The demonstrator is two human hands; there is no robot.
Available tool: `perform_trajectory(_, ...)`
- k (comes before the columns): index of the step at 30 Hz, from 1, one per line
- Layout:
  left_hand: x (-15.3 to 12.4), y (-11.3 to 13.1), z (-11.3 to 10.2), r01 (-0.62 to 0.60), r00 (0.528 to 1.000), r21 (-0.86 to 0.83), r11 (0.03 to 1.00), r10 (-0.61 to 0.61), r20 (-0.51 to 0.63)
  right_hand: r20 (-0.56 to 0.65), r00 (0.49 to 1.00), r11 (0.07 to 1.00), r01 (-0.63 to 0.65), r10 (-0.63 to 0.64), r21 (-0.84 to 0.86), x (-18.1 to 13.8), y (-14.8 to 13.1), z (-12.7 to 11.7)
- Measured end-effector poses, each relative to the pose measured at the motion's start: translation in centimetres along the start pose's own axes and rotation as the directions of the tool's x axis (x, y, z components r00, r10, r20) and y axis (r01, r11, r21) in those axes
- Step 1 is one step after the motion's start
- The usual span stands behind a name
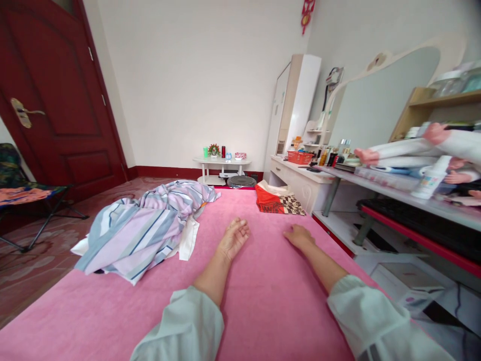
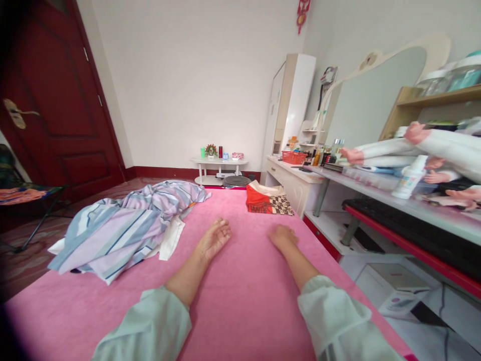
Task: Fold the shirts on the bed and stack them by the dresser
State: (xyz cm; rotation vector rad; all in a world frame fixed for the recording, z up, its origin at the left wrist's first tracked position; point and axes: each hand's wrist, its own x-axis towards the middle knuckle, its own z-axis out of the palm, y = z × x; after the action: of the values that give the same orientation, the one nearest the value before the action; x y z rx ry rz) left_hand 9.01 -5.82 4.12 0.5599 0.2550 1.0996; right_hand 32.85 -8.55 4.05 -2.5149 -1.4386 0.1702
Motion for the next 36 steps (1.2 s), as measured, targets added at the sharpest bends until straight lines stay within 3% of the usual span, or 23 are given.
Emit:
perform_trajectory(4,0.2,0.0,-0.4,-0.042,0.998,0.147,0.988,0.049,-0.044,0.042,0.973,0.971,0.224,-0.229,0.088,-1.3,-5.9,1.5)
perform_trajectory(7,0.4,-0.2,-0.9,-0.085,0.99,0.303,0.949,0.114,-0.08,-0.018,0.946,0.943,0.323,-0.323,0.085,-3.4,-8.4,3.6)
perform_trajectory(10,0.4,-1.5,-1.0,-0.128,0.982,0.462,0.877,0.176,-0.062,-0.117,0.919,0.922,0.384,-0.376,0.054,-4.9,-8.5,4.8)
perform_trajectory(15,-0.5,-3.4,-0.1,-0.181,0.982,0.631,0.754,0.177,0.071,-0.156,0.886,0.882,0.456,-0.436,0.12,-4.3,-7.0,4.6)
perform_trajectory(17,-1.3,-1.9,0.2,-0.207,0.978,0.662,0.721,0.164,0.127,-0.187,0.877,0.871,0.471,-0.443,0.142,-4.0,-6.8,4.5)
perform_trajectory(20,-2.8,3.9,0.0,-0.307,0.951,0.715,0.628,0.233,0.204,-0.208,0.877,0.871,0.466,-0.433,0.154,-3.8,-6.9,4.7)
perform_trajectory(22,-3.9,9.4,-0.6,-0.425,0.883,0.854,0.302,0.347,0.316,-0.208,0.881,0.874,0.459,-0.425,0.158,-3.8,-7.1,4.8)
perform_trajectory(23,-4.5,12.3,-1.0,-0.41,0.852,0.908,0.087,0.393,0.347,-0.211,0.882,0.875,0.457,-0.422,0.159,-3.8,-7.1,4.9)
perform_trajectory(25,-5.6,17.6,-2.0,-0.236,0.848,0.905,-0.354,0.379,0.369,-0.217,0.887,0.882,0.444,-0.407,0.16,-3.8,-7.2,4.9)
perform_trajectory(27,-6.8,21.7,-3.1,-0.037,0.895,0.761,-0.648,0.316,0.313,-0.219,0.889,0.885,0.439,-0.402,0.158,-3.9,-7.3,4.9)
perform_trajectory(29,-7.8,24.5,-3.9,0.049,0.943,0.591,-0.805,0.232,0.237,-0.223,0.886,0.883,0.444,-0.406,0.155,-3.9,-7.4,4.8)
perform_trajectory(31,-8.6,26.0,-4.0,0.059,0.972,0.481,-0.875,0.159,0.17,-0.238,0.879,0.875,0.456,-0.414,0.161,-3.9,-7.4,4.8)
perform_trajectory(33,-9.0,26.4,-3.2,0.084,0.983,0.439,-0.895,0.147,0.111,-0.257,0.871,0.865,0.468,-0.419,0.178,-3.9,-7.3,4.9)
perform_trajectory(36,-8.7,25.3,0.4,0.153,0.968,0.461,-0.874,0.226,0.108,-0.295,0.858,0.843,0.489,-0.42,0.223,-3.8,-7.3,5.0)
